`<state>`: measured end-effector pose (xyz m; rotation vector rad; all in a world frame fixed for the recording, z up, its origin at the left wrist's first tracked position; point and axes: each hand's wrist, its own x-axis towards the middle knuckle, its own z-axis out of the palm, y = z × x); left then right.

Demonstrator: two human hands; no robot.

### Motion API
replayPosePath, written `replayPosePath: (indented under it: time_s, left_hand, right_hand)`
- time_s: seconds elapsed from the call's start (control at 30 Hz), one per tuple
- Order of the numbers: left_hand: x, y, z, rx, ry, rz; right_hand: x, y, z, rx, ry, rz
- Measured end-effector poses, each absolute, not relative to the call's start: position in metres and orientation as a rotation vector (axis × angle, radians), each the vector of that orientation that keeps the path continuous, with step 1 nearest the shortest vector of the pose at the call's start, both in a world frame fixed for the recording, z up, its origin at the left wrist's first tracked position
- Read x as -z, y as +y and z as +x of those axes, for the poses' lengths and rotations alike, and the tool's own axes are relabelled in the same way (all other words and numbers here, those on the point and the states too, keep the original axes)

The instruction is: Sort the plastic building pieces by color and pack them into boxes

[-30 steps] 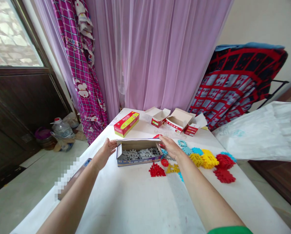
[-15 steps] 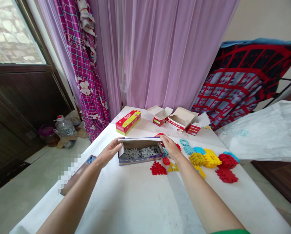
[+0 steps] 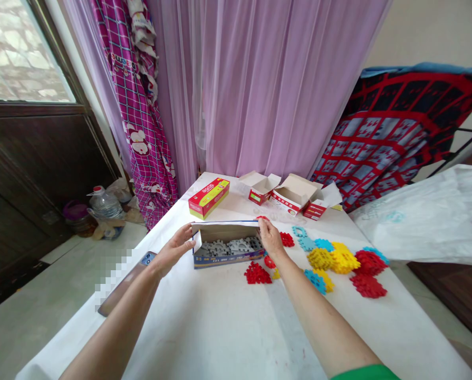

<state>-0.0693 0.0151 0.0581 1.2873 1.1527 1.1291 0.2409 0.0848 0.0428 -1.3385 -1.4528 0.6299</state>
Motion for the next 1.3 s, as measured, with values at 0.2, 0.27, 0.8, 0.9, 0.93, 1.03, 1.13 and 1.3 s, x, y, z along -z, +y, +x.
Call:
replayPosePath:
  time_s: [0.2, 0.27, 0.8, 0.9, 0.93, 1.03, 1.13, 1.3]
  left_hand:
    - [-0.078, 0.016, -0.078, -1.175, 1.219, 1.303]
    - [-0.085, 0.021, -0.081, -1.252, 1.188, 1.236]
    - [-0.089, 0.041, -0.038, -0.925, 1.406, 1.885]
    - [-0.076, 0.029, -0.042, -0.901, 1.399, 2.040]
    - [-0.072, 0.025, -0.043, -0.892, 1.389, 2.079]
    - [-0.065, 0.020, -0.049, -0.837, 1.412, 2.210]
    - [-0.066, 0.022, -0.052, -0.706, 1.484, 2.348]
    - [-0.081, 0.035, -0.055, -0.594, 1.463, 2.394]
  right_hand:
    - [-0.042, 0.081, 0.254, -0.637, -1.617, -1.283]
    - [-0.044, 0.080, 0.257, -0.658, -1.660, -1.297]
    - [-0.040, 0.075, 0.260, -0.744, -1.656, -1.265]
    - [-0.041, 0.074, 0.261, -0.887, -1.644, -1.229]
    - [-0.043, 0.074, 0.262, -0.923, -1.666, -1.228]
    - [-0.047, 0.073, 0.265, -0.952, -1.746, -1.242]
    - [-0.048, 0.071, 0.268, -0.936, -1.815, -1.244]
    - [-0.046, 0.071, 0.273, -0.888, -1.997, -1.177]
